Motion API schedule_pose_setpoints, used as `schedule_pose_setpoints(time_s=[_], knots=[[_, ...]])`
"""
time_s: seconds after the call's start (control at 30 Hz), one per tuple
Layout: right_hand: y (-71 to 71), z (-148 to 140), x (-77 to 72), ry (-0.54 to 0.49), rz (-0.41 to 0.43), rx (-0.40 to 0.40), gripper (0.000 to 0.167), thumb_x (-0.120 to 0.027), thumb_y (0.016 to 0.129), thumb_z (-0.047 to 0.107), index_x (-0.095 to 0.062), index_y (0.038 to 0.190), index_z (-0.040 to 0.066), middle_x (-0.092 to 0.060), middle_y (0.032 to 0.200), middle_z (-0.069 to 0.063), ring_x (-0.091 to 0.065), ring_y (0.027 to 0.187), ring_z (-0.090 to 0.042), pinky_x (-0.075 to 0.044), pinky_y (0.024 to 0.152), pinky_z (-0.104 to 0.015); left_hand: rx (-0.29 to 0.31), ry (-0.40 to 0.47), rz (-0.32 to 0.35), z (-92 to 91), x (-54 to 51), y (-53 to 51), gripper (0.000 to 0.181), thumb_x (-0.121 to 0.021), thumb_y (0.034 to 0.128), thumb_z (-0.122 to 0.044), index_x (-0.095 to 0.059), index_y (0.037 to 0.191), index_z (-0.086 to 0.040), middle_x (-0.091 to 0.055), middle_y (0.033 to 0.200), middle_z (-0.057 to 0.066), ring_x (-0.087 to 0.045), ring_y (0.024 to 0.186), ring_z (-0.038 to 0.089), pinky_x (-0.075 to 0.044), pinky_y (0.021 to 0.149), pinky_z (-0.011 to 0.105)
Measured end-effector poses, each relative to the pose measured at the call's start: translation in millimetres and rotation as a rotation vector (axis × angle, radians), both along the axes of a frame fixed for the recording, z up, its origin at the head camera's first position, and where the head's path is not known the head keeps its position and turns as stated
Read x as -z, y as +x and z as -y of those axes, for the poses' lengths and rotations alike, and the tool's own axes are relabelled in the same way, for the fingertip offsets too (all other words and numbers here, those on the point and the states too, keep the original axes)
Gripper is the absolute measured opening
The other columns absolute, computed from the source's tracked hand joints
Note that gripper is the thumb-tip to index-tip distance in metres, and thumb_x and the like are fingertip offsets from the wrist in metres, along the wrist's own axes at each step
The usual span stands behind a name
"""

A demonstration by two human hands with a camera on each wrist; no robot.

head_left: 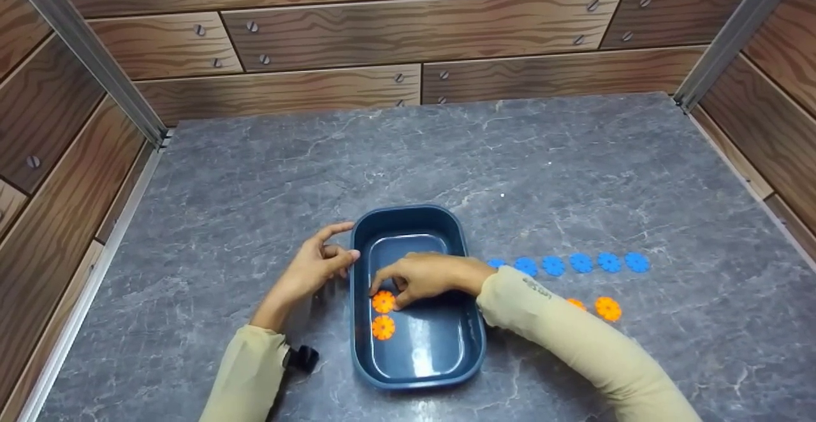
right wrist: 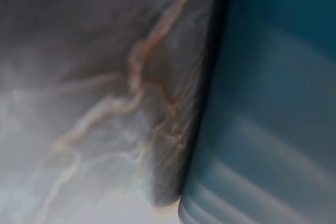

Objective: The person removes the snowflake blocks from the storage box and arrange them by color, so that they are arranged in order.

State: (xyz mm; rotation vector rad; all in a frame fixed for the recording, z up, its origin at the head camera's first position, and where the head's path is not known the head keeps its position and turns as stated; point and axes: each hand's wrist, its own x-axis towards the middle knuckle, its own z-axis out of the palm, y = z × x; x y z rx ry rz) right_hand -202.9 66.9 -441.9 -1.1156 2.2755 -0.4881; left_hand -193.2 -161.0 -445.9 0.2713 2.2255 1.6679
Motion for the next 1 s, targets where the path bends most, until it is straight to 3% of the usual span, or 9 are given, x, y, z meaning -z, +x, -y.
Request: schedule_pose_setpoints(time_s=[0.37, 0.7, 1.0], knots=[[1.8, 0.1, 0.6, 0.036, -0.122, -0.017, 0.032, -0.072, 0.086, 0.030, -0.065, 0.117, 0.029, -0.061, 0.071, 0.009, -0.051, 0.062, -0.002, -0.038, 0.056, -0.021, 0.017, 0.031, 0.000, 0.3, 1.0, -0.9, 0.055, -0.062, 0.0934, -0.013, -0.040, 0.143, -0.005, -0.059, 0.070, -0.004, -0.053, 0.063, 0.014, -0.040, 0.057, 0.024], [3.7, -0.3, -1.1, 0.069, -0.170, -0.057, 0.029, -0.068, 0.089, 0.037, -0.062, 0.117, 0.029, -0.056, 0.068, 0.011, -0.051, 0.061, -0.003, -0.038, 0.055, -0.021, -0.011, 0.022, -0.002, -0.4, 2.3, -0.7, 0.054, -0.062, 0.0931, -0.012, -0.041, 0.142, -0.006, -0.059, 0.069, -0.004, -0.053, 0.062, 0.016, -0.039, 0.055, 0.024], [3.9, -5.0, -6.6, 0.022, -0.185, -0.042, 0.029, -0.065, 0.091, 0.039, -0.062, 0.118, 0.028, -0.054, 0.066, 0.010, -0.049, 0.058, -0.003, -0.036, 0.053, -0.019, -0.004, 0.009, -0.005, -0.2, 1.2, -0.8, 0.054, -0.063, 0.0931, -0.013, -0.041, 0.143, -0.006, -0.060, 0.070, -0.004, -0.054, 0.063, 0.016, -0.040, 0.056, 0.025]])
